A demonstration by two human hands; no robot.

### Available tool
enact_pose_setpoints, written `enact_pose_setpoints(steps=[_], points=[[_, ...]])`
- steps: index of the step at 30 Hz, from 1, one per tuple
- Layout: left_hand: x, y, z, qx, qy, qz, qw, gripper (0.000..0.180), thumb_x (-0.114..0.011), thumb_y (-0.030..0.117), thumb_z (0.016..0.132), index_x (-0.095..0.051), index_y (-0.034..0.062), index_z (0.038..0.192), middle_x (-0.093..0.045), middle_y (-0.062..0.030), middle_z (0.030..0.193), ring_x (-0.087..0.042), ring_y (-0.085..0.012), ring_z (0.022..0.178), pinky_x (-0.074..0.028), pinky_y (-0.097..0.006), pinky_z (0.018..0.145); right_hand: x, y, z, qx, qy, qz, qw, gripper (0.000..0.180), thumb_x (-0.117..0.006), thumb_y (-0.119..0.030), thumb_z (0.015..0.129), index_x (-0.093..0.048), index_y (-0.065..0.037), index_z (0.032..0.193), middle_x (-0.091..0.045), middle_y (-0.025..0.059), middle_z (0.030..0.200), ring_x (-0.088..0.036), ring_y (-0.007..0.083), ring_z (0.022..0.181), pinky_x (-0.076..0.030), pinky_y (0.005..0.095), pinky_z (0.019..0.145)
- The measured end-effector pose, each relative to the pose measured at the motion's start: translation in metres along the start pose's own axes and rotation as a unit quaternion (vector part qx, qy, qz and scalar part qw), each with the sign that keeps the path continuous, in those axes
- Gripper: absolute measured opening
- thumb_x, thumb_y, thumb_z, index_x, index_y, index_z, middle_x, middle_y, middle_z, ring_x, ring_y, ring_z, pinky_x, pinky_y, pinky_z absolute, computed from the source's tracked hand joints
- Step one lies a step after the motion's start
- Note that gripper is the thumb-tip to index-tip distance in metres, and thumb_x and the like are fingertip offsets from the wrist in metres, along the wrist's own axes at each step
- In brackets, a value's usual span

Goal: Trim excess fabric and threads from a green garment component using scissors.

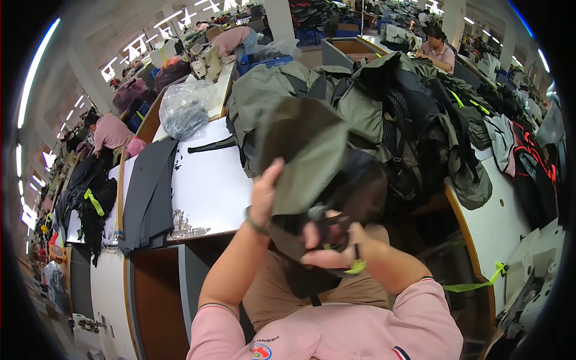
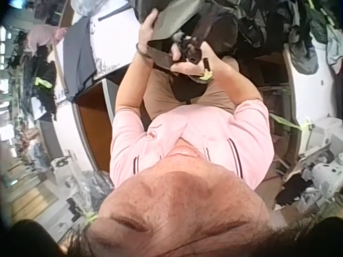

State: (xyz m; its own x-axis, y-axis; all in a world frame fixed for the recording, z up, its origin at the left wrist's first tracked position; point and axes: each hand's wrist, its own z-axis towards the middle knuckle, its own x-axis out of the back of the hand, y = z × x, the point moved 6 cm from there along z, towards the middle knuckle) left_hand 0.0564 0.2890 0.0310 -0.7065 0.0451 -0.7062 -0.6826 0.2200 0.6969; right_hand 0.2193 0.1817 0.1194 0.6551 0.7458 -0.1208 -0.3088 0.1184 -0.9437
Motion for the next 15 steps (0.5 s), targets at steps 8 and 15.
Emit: enact_pose_setpoints(steps=[8, 15], points=[[0.042, 0.019, -0.266, -0.217, 0.051, 0.188, 0.957, 0.057, -0.057, 0.019, 0.095, -0.037, 0.0036, 0.146, -0.045, -0.0097, 0.146, -0.043, -0.0275, 0.134, -0.034, -0.045, 0.111, 0.035, -0.051, 0.031, 0.137, -0.014, 0.275, 0.951, 0.030, -0.065, 0.005, 0.078, -0.046, -0.011, 0.095, -0.058, 0.0072, 0.087, -0.053, 0.0086, 0.072, -0.043, 0.0240, 0.066], [0.074, -0.067, -0.340, -0.101, 0.255, -0.077, 0.959, 0.032, -0.046, 0.025, 0.103, -0.057, 0.0041, 0.124, -0.068, -0.0149, 0.114, -0.070, -0.0307, 0.090, -0.057, -0.047, 0.074, -0.015, 0.047, 0.100, 0.003, 0.079, -0.182, 0.980, 0.023, -0.079, -0.014, 0.082, -0.062, -0.003, 0.092, -0.063, 0.0013, 0.084, -0.056, 0.0086, 0.075, -0.046, 0.0245, 0.070]])
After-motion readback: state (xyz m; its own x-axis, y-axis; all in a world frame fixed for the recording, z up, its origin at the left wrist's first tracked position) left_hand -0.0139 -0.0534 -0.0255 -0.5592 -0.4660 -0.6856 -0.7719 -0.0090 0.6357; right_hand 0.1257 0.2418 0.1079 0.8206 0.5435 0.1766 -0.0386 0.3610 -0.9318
